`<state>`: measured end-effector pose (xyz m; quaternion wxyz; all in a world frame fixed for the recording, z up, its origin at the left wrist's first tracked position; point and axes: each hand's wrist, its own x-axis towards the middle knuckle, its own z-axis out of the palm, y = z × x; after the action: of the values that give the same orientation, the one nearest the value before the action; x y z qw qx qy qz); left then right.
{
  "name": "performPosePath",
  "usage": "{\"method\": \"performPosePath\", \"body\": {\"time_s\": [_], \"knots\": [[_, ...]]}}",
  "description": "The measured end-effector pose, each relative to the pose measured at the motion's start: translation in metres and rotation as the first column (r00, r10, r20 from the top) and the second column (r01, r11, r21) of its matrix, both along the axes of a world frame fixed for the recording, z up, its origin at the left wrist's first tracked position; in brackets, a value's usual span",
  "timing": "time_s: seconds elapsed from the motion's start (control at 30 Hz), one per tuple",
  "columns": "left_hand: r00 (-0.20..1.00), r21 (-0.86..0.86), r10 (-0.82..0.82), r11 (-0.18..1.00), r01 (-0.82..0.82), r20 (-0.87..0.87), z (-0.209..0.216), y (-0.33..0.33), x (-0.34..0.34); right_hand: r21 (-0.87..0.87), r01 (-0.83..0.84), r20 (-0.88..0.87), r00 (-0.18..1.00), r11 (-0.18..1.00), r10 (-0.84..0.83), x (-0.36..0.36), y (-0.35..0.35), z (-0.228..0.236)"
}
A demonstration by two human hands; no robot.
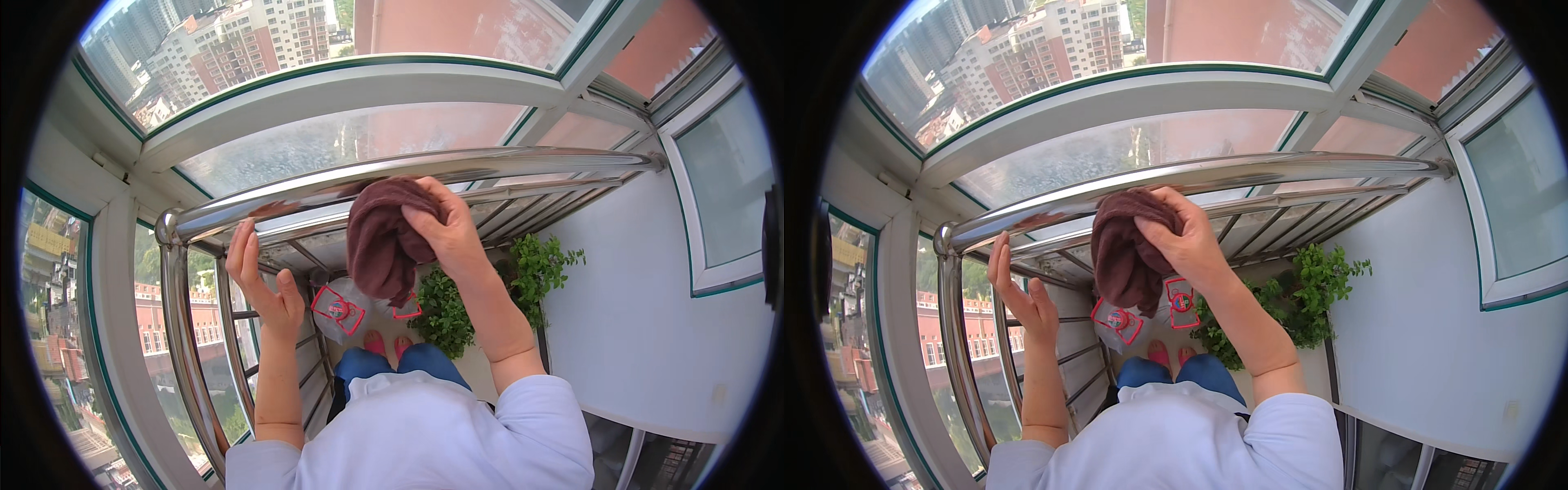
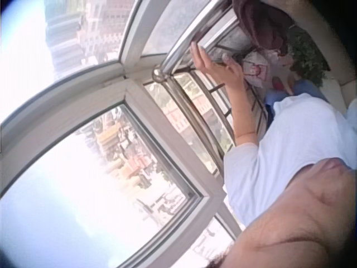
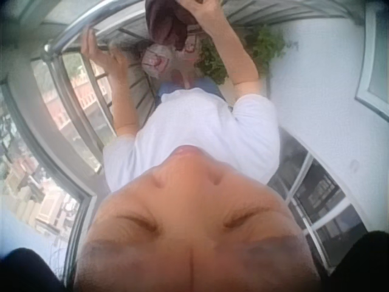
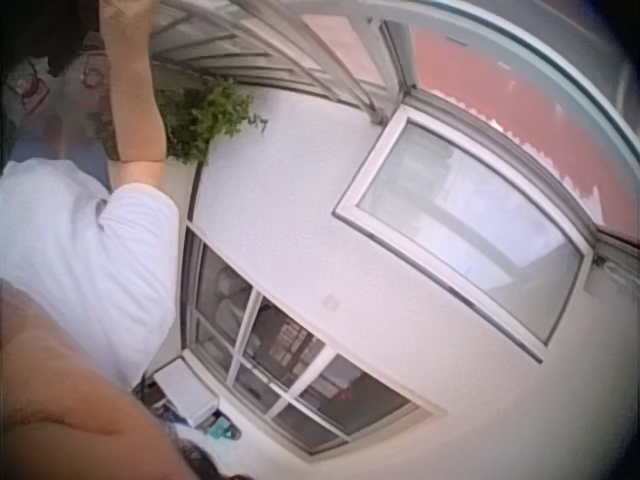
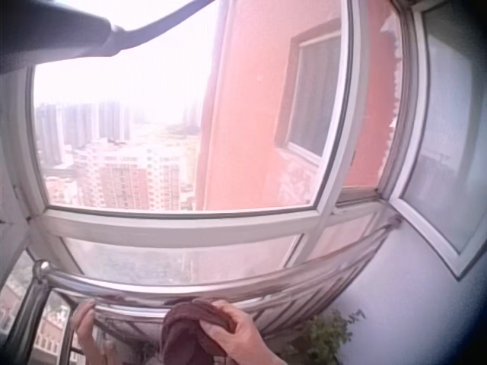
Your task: The person wipes a white plastic step stool, a wall-mounted air conditioner, and a large sliding glass door using a dark cloth. They move from the living room to the balcony, cleaning the door frame and glass panels.
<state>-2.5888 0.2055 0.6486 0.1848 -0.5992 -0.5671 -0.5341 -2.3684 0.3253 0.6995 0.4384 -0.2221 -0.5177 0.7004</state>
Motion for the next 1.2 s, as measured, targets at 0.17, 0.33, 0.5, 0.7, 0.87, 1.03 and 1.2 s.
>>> {"method": "performPosePath", "body": {"time_s": [0.17,0.33,0.5,0.7,0.87,1.03,1.2], "knots": [[0.955,-0.256,0.181,0.936,-0.241,-0.237,0.02,0.043,-0.004,0.759,0.537,0.21,0.334,0.369,-0.919,0.13,0.082,0.029],[0.94,-0.181,0.254,0.938,-0.297,-0.225,0.007,0.061,0.002,0.985,0.012,0.172,-0.066,0.171,-0.983,0.084,0.086,-0.013],[0.958,-0.161,0.231,0.953,-0.259,-0.17,0.008,0.059,0.005,0.978,-0.109,0.21,0.551,0.18,-0.807,-0.058,0.012,0.0],[0.903,0.001,-0.164,0.984,0.178,0.397,0.018,0.043,-0.009,0.406,-0.154,0.184,0.979,0.901,0.084,-0.109,0.029,0.001],[0.903,0.001,-0.184,0.98,0.199,0.388,0.057,0.046,-0.002,-0.146,0.031,-0.358,0.93,0.989,-0.081,-0.029,0.085,0.054],[0.984,-0.089,-0.158,0.982,0.165,0.083,0.104,0.08,0.04,0.733,0.68,-0.462,0.465,-0.03,-0.755,0.046,0.157,0.109],[0.972,-0.178,-0.086,0.983,0.047,-0.218,0.131,0.14,0.058,0.904,0.427,-0.129,0.263,-0.004,-0.956,0.073,0.268,0.054]]}}
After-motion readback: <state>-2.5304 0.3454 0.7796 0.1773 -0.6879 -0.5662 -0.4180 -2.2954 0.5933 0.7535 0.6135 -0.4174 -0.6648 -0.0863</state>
